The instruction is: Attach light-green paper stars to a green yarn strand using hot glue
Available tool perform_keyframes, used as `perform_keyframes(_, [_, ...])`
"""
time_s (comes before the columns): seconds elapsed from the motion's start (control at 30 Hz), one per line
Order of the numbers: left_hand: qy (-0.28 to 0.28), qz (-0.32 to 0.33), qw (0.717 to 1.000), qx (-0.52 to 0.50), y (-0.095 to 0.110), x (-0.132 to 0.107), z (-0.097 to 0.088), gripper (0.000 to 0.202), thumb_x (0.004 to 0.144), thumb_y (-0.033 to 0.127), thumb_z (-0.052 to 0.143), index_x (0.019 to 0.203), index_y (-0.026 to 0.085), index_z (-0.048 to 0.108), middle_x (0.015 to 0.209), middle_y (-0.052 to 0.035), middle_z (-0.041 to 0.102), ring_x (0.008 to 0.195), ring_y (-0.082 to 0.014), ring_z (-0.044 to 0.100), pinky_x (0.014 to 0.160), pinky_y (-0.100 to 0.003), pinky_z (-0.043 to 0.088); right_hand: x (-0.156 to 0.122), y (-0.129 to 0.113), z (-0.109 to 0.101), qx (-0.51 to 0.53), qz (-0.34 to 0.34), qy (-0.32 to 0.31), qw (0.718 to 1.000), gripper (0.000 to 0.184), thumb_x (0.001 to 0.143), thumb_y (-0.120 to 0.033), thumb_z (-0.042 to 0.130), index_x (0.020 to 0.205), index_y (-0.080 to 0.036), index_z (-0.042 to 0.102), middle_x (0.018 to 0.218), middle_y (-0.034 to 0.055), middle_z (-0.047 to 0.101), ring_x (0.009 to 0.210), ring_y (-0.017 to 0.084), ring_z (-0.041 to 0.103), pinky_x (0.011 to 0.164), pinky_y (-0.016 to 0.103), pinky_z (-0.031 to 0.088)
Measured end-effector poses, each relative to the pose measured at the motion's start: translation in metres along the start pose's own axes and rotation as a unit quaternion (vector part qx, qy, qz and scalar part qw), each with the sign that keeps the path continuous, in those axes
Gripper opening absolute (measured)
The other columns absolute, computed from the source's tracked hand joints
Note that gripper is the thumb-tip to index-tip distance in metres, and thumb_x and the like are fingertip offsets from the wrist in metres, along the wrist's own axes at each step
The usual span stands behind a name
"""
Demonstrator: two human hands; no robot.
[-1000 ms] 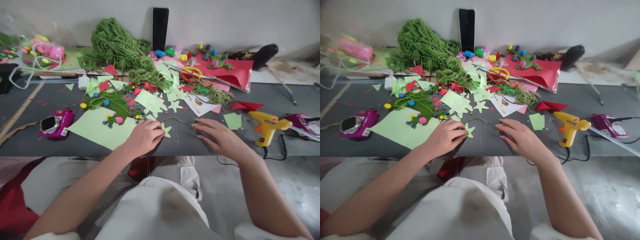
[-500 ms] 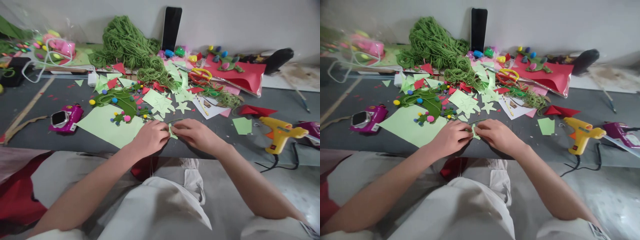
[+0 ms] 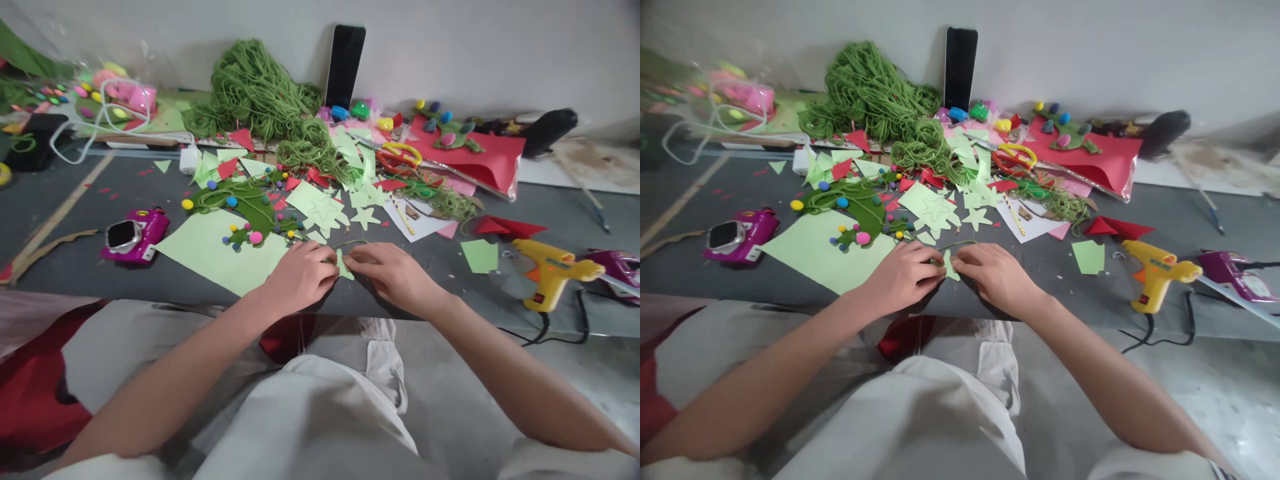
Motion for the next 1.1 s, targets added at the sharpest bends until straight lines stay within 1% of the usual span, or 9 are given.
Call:
perform_keyframes(0.17, [-0.007, 0.004, 1.0, 0.007, 0.0, 0.0, 0.0, 0.024, 0.099, 0.026, 0.058, 0.088, 0.023, 0.079, 0.107, -0.0052, 0.075, 0.093, -0.0217, 0.06, 0.078, -0.038, 0.04, -0.009, 0.012, -0.018, 0.038, 0.037, 0.058, 0.997, 0.035, 0.1, -0.015, 0.05, 0.128, -0.026, 0.067, 0.124, 0.0133, 0.068, 0.114, 0.027, 0.065, 0.093, 0.046, 0.056])
perform_keyframes(0.3, [-0.004, 0.001, 1.0, 0.007, 0.0, 0.0, -0.001, 0.023, 0.099, 0.026, 0.058, 0.09, 0.023, 0.079, 0.107, -0.005, 0.075, 0.094, -0.0218, 0.06, 0.078, -0.038, 0.04, -0.006, 0.011, -0.027, 0.054, 0.023, 0.066, 0.996, 0.038, 0.1, -0.013, 0.049, 0.131, -0.026, 0.065, 0.127, 0.0141, 0.065, 0.117, 0.027, 0.063, 0.095, 0.046, 0.055])
perform_keyframes(0.53, [-0.001, -0.003, 1.0, 0.003, -0.001, 0.0, -0.001, 0.021, 0.098, 0.027, 0.06, 0.091, 0.023, 0.08, 0.108, -0.0032, 0.075, 0.095, -0.0216, 0.06, 0.078, -0.039, 0.04, 0.005, -0.004, 0.002, -0.037, -0.001, -0.041, 0.998, 0.06, 0.075, 0.009, 0.045, 0.121, -0.023, 0.067, 0.123, 0.0112, 0.067, 0.112, 0.028, 0.062, 0.093, 0.045, 0.05])
perform_keyframes(0.7, [-0.002, -0.003, 1.0, 0.004, 0.0, 0.0, -0.001, 0.021, 0.098, 0.026, 0.06, 0.091, 0.023, 0.08, 0.107, -0.0039, 0.075, 0.096, -0.0218, 0.061, 0.078, -0.039, 0.041, 0.007, -0.008, 0.007, -0.061, -0.011, -0.038, 0.997, 0.057, 0.074, 0.009, 0.046, 0.117, -0.021, 0.068, 0.123, 0.0126, 0.068, 0.113, 0.029, 0.062, 0.092, 0.045, 0.05])
perform_keyframes(0.87, [-0.004, -0.004, 1.0, 0.005, 0.0, 0.001, -0.001, 0.022, 0.098, 0.025, 0.06, 0.091, 0.023, 0.08, 0.107, -0.0034, 0.075, 0.093, -0.0212, 0.06, 0.078, -0.038, 0.039, -0.004, 0.009, 0.002, -0.045, 0.026, -0.002, 0.999, 0.055, 0.082, 0.006, 0.045, 0.125, -0.019, 0.067, 0.125, 0.0142, 0.067, 0.11, 0.029, 0.063, 0.092, 0.048, 0.051])
perform_keyframes(0.93, [-0.006, -0.005, 1.0, 0.005, 0.0, 0.001, 0.0, 0.023, 0.099, 0.026, 0.059, 0.09, 0.024, 0.08, 0.107, -0.0025, 0.075, 0.092, -0.0208, 0.06, 0.078, -0.038, 0.039, -0.012, 0.018, -0.005, -0.001, 0.057, 0.028, 0.998, 0.048, 0.089, 0.001, 0.046, 0.127, -0.02, 0.068, 0.127, 0.0146, 0.067, 0.114, 0.03, 0.063, 0.095, 0.049, 0.051])
perform_keyframes(1.0, [-0.01, -0.006, 1.0, 0.003, -0.001, 0.001, 0.001, 0.023, 0.099, 0.026, 0.059, 0.091, 0.024, 0.08, 0.108, -0.0022, 0.075, 0.092, -0.0207, 0.06, 0.078, -0.038, 0.039, -0.019, 0.028, -0.017, 0.1, 0.103, 0.078, 0.987, 0.038, 0.096, -0.01, 0.049, 0.124, -0.023, 0.071, 0.127, 0.0128, 0.067, 0.117, 0.029, 0.063, 0.099, 0.048, 0.051])
perform_keyframes(1.07, [-0.012, -0.007, 1.0, 0.001, -0.001, 0.0, 0.002, 0.022, 0.099, 0.026, 0.059, 0.092, 0.024, 0.08, 0.11, -0.0025, 0.075, 0.094, -0.0211, 0.06, 0.079, -0.038, 0.04, -0.026, 0.041, -0.023, 0.246, 0.179, 0.12, 0.945, 0.028, 0.1, -0.024, 0.055, 0.121, -0.025, 0.073, 0.126, 0.01, 0.069, 0.116, 0.027, 0.065, 0.101, 0.045, 0.052])
perform_keyframes(1.1, [-0.011, -0.008, 1.0, 0.001, -0.002, 0.0, 0.002, 0.022, 0.099, 0.027, 0.059, 0.092, 0.024, 0.08, 0.11, -0.0027, 0.075, 0.094, -0.0214, 0.06, 0.079, -0.038, 0.04, -0.03, 0.047, -0.021, 0.331, 0.225, 0.132, 0.907, 0.027, 0.1, -0.031, 0.057, 0.121, -0.026, 0.073, 0.124, 0.0092, 0.071, 0.113, 0.027, 0.067, 0.099, 0.044, 0.054])
Point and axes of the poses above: each hand's wrist, its own x-axis towards the middle knuckle, its own z-axis out of the palm, y = z × x, the point moved 9 cm from there along x, towards the middle knuckle
